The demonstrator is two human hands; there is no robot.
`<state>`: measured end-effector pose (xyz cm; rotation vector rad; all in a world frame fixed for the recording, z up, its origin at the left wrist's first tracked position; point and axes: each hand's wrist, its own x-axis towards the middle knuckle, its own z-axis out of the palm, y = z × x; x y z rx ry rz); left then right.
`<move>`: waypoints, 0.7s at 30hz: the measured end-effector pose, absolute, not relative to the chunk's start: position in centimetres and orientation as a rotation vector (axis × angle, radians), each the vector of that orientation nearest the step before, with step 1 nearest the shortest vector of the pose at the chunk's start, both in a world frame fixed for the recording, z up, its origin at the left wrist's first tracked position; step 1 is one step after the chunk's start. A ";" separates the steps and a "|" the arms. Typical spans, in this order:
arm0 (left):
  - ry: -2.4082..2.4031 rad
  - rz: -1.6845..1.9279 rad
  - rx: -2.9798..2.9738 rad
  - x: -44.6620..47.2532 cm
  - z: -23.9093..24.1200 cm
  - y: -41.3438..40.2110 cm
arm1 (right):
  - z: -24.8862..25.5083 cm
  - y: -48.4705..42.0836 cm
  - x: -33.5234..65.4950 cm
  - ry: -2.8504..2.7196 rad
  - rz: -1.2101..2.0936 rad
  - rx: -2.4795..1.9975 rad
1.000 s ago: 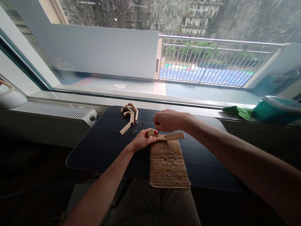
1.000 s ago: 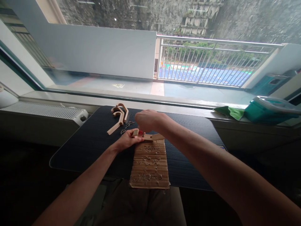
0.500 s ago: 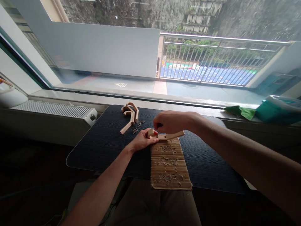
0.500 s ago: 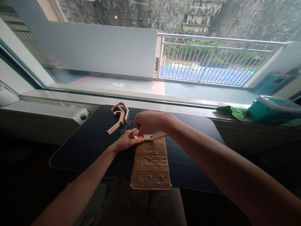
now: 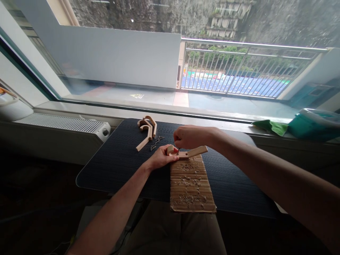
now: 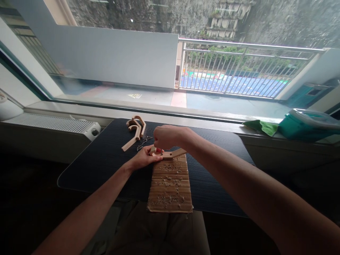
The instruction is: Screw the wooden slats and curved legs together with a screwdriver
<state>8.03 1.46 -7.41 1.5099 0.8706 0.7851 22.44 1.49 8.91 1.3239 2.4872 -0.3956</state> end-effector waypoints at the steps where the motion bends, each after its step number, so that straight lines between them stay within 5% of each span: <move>1: 0.871 0.784 1.509 8.0 -7.4 1.4 | 9.1 1.4 22.4 2.475 -0.357 1.351; 21: 0.886 0.781 1.542 8.1 -7.1 1.3 | 10.8 -0.2 22.0 2.427 -0.091 1.311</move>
